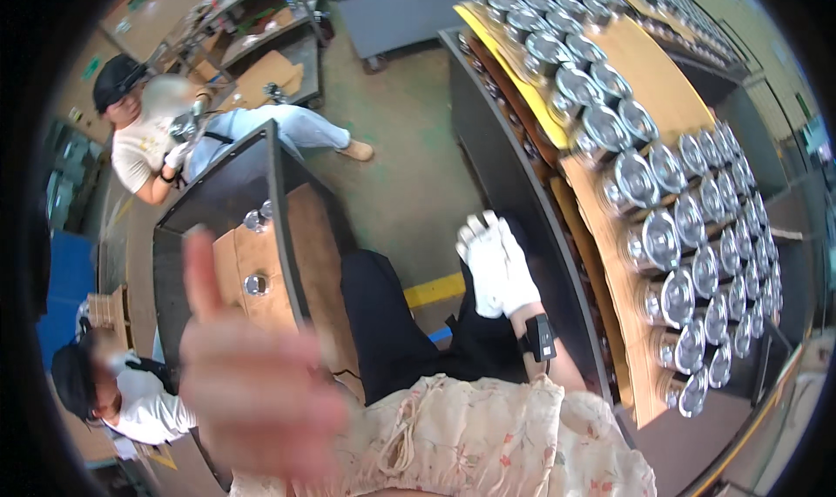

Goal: Organizing metal piston components from a bin onto a workspace.

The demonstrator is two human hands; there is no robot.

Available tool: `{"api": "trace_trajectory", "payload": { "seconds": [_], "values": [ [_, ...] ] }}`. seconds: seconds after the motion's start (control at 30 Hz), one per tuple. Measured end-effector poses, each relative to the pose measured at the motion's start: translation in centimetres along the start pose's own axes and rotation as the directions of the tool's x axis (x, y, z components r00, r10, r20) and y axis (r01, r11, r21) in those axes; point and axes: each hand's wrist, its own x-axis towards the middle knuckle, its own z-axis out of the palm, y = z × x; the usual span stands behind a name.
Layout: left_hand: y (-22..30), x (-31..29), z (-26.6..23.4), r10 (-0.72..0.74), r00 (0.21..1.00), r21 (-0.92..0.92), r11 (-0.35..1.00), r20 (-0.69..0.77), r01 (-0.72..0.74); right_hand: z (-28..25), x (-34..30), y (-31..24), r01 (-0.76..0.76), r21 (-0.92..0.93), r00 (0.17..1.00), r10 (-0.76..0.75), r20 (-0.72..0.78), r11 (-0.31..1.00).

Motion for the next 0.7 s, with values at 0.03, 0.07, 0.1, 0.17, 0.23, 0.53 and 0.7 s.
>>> {"api": "trace_trajectory", "payload": {
  "seconds": [0.03, 0.07, 0.1, 0.17, 0.23, 0.53, 0.7],
  "values": [
    [0.6, -0.7, -1.3, -0.128, 0.991, 0.082, 0.989, 0.042, 0.124, 3.3, 0.9, 1.1, -0.008, -0.013, 1.0, 0.008, 0.011, 1.0],
    [-0.3, -2.1, -0.2, -0.337, 0.934, 0.187, 0.932, 0.122, 0.312, 6.2, -0.3, -0.4, 0.04, -0.059, 0.996, -0.044, -0.072, 0.997],
    [-2.6, -5.2, 0.8, -0.414, 0.906, 0.098, 0.909, 0.084, 0.406, 8.8, -0.6, -0.6, 0.057, -0.084, 0.991, -0.067, -0.12, 0.995],
    [-4.6, -9.5, 3.7, -0.716, 0.669, -0.036, 0.677, 0.198, 0.735, 10.0, -0.5, -1.6, 0.132, -0.141, 0.981, -0.15, -0.125, 0.981],
    [-4.9, -14.3, 4.7, -0.847, 0.458, -0.174, 0.424, 0.27, 0.889, 10.9, 0.9, -0.6, 0.133, -0.187, 0.984, -0.152, -0.095, 0.973],
    [-3.3, -18.8, 8.6, -0.893, 0.392, -0.074, 0.386, 0.219, 0.92, 9.4, 3.2, 3.3, 0.331, -0.534, 0.909, -0.415, -0.041, 0.778],
    [-5.1, -20.3, 9.4, -0.897, 0.357, 0.015, 0.366, -0.262, 0.931, 9.9, 2.1, 5.5, 0.321, -0.701, 0.876, -0.481, -0.036, 0.637]
  ]
}}
